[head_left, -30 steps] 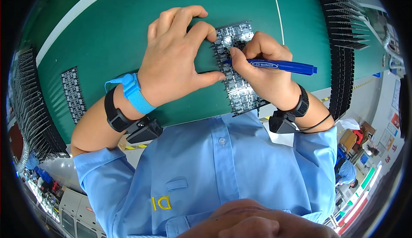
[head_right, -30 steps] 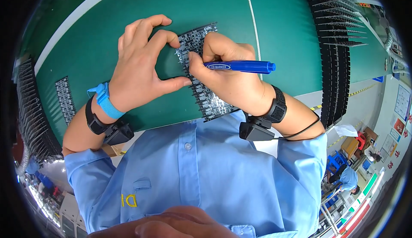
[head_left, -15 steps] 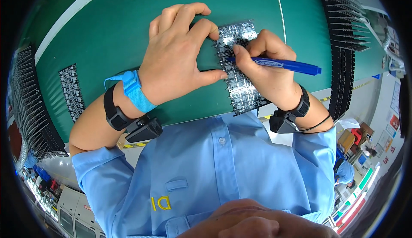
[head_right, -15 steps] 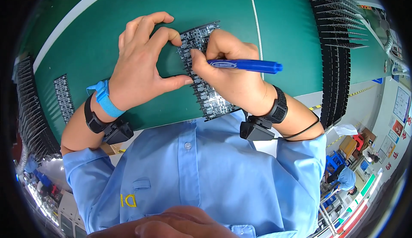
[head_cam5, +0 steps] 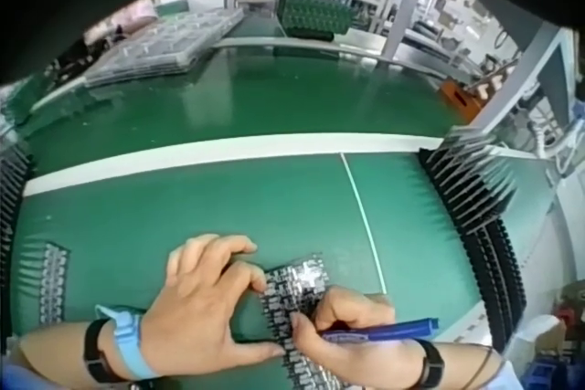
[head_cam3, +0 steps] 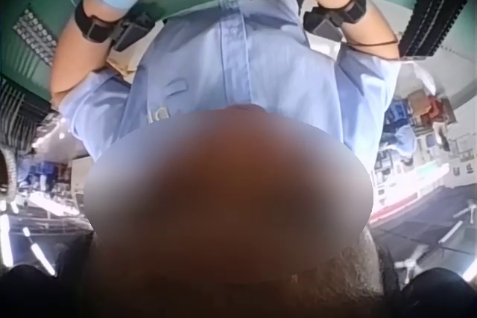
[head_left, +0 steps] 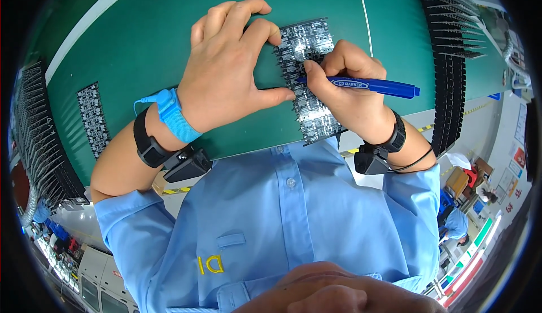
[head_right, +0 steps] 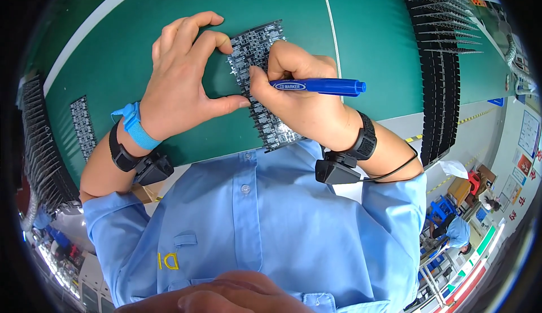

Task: The person picks up a circuit board from a stack, marks it with a pen, and places it into a rack, repeating the process for several boards.

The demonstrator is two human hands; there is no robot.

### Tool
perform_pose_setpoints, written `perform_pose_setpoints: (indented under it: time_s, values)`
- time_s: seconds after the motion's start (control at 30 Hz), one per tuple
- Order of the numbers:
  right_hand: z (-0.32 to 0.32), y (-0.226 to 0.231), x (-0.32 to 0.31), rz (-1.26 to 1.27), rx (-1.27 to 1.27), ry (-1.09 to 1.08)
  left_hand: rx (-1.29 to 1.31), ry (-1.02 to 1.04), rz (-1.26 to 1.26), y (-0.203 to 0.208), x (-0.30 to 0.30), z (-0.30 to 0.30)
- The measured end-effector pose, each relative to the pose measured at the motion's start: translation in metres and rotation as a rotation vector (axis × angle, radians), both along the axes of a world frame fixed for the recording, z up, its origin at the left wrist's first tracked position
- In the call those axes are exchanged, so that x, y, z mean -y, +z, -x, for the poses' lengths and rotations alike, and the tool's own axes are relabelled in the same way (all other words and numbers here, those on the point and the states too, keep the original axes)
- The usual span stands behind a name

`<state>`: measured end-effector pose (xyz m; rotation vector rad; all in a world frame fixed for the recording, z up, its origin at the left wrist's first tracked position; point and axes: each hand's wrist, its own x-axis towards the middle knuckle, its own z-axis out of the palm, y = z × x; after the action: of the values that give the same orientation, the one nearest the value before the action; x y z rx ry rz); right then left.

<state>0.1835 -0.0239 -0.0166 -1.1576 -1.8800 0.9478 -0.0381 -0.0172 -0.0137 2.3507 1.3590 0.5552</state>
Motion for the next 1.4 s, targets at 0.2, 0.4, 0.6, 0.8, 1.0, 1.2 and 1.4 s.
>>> perform_pose_setpoints:
  time_s: [0.2,0.4,0.6,0.8,1.0,1.2,1.4]
  values:
    - [0.002,-0.002,0.0,-0.014,0.027,0.0,0.013,0.0,0.001,-0.001,-0.001,0.0]
    - [0.003,-0.002,0.0,-0.026,0.028,0.011,0.007,0.002,0.0,-0.001,0.0,0.0]
    - [-0.002,-0.002,0.001,0.056,-0.092,-0.06,0.004,-0.01,-0.014,-0.002,0.0,0.002]
    - [-0.004,0.011,0.014,0.174,-0.102,-0.065,-0.011,-0.021,-0.039,-0.002,0.001,0.002]
    - [-0.006,-0.003,0.018,-0.025,0.009,-0.028,-0.014,-0.011,-0.044,-0.002,0.002,0.001]
    - [-0.002,-0.007,0.017,-0.042,-0.017,-0.045,-0.016,-0.01,-0.046,-0.003,0.001,0.001]
    - [0.001,-0.009,0.017,-0.076,-0.073,-0.05,-0.02,-0.013,-0.049,-0.003,0.001,0.001]
